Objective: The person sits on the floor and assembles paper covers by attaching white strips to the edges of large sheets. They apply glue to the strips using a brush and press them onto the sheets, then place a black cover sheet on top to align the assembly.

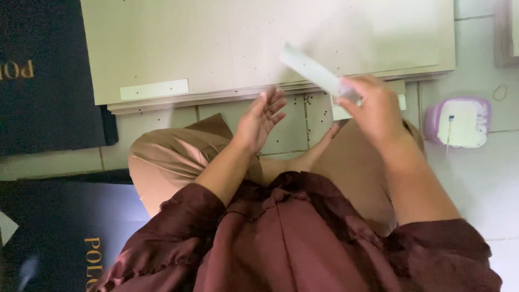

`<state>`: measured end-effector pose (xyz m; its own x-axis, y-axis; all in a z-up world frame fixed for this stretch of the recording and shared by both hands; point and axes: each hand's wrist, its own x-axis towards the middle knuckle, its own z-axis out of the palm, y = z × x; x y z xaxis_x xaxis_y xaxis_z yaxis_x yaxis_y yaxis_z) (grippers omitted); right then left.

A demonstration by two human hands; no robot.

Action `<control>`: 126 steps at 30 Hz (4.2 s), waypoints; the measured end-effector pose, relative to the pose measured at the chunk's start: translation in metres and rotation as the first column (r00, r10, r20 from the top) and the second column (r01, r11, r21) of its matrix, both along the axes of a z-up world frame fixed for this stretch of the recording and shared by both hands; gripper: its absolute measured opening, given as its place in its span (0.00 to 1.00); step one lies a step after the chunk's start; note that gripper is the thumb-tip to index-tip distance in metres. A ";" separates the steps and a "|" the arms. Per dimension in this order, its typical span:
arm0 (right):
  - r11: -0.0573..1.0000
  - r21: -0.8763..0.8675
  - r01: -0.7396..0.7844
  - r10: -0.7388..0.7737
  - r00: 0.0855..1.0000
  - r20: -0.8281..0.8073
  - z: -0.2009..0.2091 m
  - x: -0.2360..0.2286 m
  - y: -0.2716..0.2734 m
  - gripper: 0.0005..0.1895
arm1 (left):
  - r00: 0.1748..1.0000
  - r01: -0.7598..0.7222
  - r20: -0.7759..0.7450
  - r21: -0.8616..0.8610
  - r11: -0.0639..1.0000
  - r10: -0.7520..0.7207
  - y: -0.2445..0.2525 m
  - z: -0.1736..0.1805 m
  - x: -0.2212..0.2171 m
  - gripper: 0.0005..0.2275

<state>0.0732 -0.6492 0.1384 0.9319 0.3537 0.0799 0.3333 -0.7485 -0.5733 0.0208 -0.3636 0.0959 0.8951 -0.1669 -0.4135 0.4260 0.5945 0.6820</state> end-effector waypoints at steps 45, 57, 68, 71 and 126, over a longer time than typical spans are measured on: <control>0.755 0.496 0.429 -0.021 0.772 -0.635 -0.082 0.088 -0.030 0.20 | 0.448 -0.751 -0.638 0.111 0.651 0.626 -0.050 -0.042 0.094 0.08; 0.886 0.392 0.249 -0.049 0.890 -0.453 -0.082 0.085 -0.023 0.23 | 0.682 -0.436 -0.459 0.371 0.820 0.570 -0.077 -0.082 0.099 0.08; 0.969 -0.165 -0.185 0.194 0.980 0.036 -0.079 0.072 -0.001 0.21 | 0.805 -0.411 -0.351 0.250 0.877 0.478 -0.032 -0.080 0.040 0.10; 0.958 -0.188 -0.215 0.214 0.976 -0.025 -0.083 0.070 0.002 0.22 | 0.830 -0.392 -0.358 0.171 0.904 0.427 -0.032 -0.085 0.027 0.10; 0.877 -0.428 -0.219 0.268 0.962 0.058 -0.090 0.065 0.014 0.21 | 0.785 -0.333 -0.435 0.306 0.892 0.442 -0.070 -0.096 0.051 0.13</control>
<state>0.1384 -0.6354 0.0486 0.8055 0.5920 -0.0249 0.5793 -0.7957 -0.1770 0.0718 -0.4333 -0.0002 0.5418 0.2861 -0.7903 0.4932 0.6532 0.5745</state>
